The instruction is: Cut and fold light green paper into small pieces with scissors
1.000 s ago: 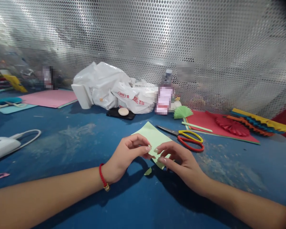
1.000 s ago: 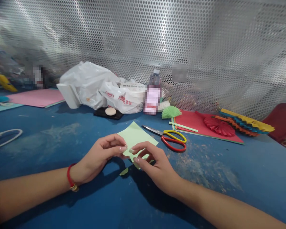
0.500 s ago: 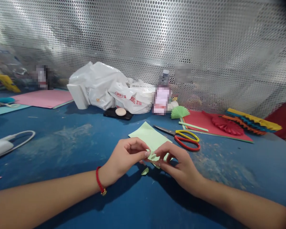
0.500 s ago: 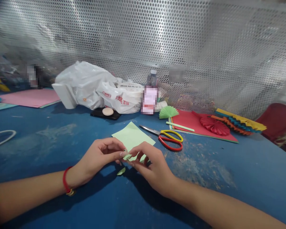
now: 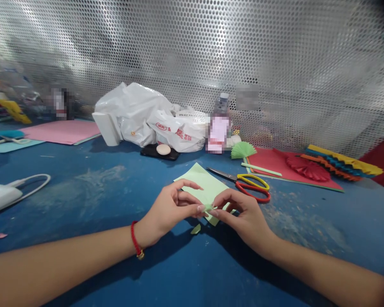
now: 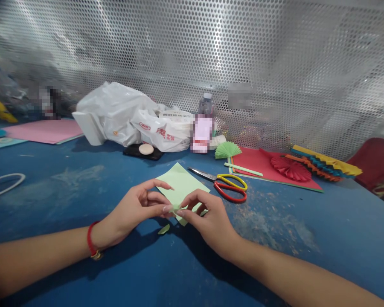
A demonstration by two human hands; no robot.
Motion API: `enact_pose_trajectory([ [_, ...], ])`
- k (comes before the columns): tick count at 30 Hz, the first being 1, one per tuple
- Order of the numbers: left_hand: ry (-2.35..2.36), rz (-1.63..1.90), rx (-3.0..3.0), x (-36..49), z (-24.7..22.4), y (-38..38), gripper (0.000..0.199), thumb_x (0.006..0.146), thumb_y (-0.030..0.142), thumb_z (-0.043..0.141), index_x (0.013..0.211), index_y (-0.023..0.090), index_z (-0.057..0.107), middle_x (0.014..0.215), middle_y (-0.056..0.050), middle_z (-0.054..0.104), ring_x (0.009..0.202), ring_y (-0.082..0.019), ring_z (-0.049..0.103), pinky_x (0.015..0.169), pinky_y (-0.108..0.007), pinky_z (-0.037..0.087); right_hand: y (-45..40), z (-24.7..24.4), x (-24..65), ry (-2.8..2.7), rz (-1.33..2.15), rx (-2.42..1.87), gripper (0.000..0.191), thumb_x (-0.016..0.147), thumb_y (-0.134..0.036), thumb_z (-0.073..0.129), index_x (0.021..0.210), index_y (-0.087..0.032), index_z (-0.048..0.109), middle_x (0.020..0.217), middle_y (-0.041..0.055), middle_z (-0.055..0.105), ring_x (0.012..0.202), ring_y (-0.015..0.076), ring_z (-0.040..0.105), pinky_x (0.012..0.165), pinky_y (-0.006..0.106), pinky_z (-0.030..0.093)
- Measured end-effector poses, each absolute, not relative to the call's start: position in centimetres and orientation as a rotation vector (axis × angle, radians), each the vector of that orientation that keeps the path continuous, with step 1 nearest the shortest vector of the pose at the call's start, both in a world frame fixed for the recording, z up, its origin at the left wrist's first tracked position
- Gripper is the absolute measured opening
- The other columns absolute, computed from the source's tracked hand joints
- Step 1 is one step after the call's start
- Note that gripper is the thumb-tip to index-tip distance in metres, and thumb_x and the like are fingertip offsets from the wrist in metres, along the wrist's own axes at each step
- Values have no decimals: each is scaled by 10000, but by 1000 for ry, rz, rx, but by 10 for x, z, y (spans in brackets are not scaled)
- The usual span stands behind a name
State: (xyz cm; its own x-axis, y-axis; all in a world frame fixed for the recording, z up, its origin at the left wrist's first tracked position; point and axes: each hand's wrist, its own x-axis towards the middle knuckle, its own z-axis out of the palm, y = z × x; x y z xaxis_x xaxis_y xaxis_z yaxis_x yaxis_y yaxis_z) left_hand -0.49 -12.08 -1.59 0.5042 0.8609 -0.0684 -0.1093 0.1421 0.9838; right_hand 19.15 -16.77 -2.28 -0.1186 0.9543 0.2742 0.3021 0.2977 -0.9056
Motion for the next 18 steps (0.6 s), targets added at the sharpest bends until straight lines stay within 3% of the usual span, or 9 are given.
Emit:
enact_pose_trajectory([
  [18, 765, 832, 1220, -6, -16, -120, 449, 678, 183, 831, 1037, 123, 569, 716, -56, 759, 652, -189, 733, 645, -261, 578, -168, -25, 191, -1538, 784, -1095, 151, 798, -287, 750, 780, -200, 627, 768, 13, 673, 657, 132, 609, 541, 239, 464],
])
